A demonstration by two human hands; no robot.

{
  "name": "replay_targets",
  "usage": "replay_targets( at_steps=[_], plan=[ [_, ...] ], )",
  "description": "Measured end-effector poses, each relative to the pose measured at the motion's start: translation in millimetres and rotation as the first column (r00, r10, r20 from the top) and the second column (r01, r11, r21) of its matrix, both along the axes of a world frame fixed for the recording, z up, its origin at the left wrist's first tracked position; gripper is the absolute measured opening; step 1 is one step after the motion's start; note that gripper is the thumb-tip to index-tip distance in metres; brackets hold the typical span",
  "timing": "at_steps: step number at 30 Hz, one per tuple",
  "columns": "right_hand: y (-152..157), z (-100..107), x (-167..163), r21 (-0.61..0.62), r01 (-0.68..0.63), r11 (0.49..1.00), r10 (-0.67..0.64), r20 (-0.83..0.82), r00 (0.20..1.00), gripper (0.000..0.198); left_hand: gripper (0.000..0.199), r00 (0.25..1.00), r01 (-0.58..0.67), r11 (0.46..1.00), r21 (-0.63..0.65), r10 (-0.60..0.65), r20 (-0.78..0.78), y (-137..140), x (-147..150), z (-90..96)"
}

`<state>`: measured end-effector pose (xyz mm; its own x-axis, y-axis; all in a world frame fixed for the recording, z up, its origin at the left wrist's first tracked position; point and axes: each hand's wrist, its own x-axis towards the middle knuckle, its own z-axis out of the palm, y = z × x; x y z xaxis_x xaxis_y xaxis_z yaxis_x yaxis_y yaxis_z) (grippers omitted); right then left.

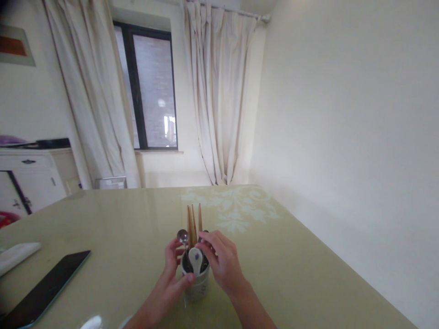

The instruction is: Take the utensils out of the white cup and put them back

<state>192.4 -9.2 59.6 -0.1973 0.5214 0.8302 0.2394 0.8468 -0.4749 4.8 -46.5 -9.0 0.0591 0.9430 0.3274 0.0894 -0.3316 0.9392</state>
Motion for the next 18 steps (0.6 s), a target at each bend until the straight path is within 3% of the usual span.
replay_targets(
  at_steps=[5,9,13,16,18],
  plan=[
    [6,-9,5,-0.05,0.105,0.993,-0.111,-0.115,0.987,0.012,0.082,0.99,0.134,0.991,-0.004,-0.134,-0.046,2,-2,11.0],
    [16,-22,5,-0.174,0.064,0.983,-0.1,-0.203,0.974,0.039,0.072,0.995,0.096,0.995,-0.041,-0.096,-0.001,11,-5,12.2],
    [20,-36,-10,-0.354,-0.099,0.93,0.059,-0.12,0.991,0.091,0.068,0.994,0.103,0.993,-0.051,-0.101,0.037,21,-10,6.0],
    [20,-42,-23,-0.449,-0.152,0.88,0.139,-0.062,0.988,0.097,0.068,0.991,0.132,0.99,-0.046,-0.133,-0.027,26,-15,-0.4],
    [23,-44,-25,-0.477,-0.088,0.874,0.069,-0.059,0.996,0.089,0.07,0.992,0.088,0.995,-0.045,-0.091,-0.083,29,-18,-6.8]
  ],
)
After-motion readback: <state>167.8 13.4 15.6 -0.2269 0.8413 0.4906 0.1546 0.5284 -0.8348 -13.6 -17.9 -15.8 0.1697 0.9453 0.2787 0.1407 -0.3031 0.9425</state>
